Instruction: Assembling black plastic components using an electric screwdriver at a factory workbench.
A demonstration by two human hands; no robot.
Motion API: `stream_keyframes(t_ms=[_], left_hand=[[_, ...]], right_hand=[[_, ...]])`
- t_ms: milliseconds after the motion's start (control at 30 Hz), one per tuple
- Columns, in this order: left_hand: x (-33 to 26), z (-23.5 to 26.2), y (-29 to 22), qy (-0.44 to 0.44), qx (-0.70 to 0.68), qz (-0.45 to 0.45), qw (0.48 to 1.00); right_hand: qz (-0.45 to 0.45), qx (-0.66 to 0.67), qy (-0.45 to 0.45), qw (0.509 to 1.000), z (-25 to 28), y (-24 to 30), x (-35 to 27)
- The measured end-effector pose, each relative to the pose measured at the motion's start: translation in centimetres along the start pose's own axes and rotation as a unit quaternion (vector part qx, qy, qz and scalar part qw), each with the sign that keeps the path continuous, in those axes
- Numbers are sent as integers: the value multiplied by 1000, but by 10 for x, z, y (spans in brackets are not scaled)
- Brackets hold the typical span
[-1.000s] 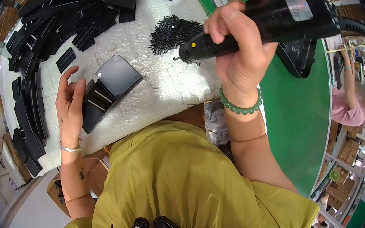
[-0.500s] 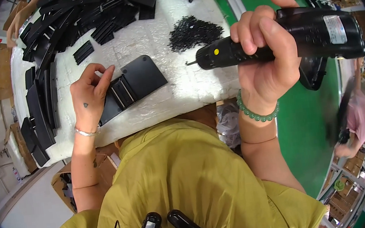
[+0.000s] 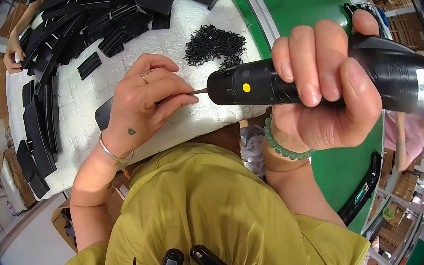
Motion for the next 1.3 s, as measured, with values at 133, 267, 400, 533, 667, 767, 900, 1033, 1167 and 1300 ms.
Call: stream_keyframes(t_ms=[133,267,400,533,667,767,900,1033,1167,1300], left_hand=[[-3,4,4,-30,-47,30,998],[-4,6,5,-31,-38,33,998],[-10,6,9,-35,-28,41,998],[-11,2,0,-39,12,-8,999],[-19,-1,-2,-24,35,-18,999],[-22,21,9,-63,19,24,998],[-56,71,77,-43,149,208,966],[-89,88,145,14,242,349,905],[-90,84,149,51,212,335,917],[-86,92,105,-11,191,213,958]], right_hand=[[10,-2,11,1000,-3,2,0],[4,-22,41,999,-11,-2,0],[1,-32,68,997,-20,-6,-2],[8,-125,130,983,-41,-9,0],[34,-134,150,979,-51,-14,-3],[17,-131,140,981,-47,-23,2],[10,-112,122,986,-37,-24,1],[9,-81,101,992,-32,-28,4],[-9,-82,94,992,-30,-31,3],[-14,-68,98,993,-27,-30,2]])
Point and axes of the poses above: each hand's wrist, its own x-axis towards the middle knuckle, its own z-axis out of the back of the hand, y = z × x, the point moved 9 cm from there along x, towards the middle knuckle, and after that the axes turned 14 degrees about y, right-handed, at the moved point
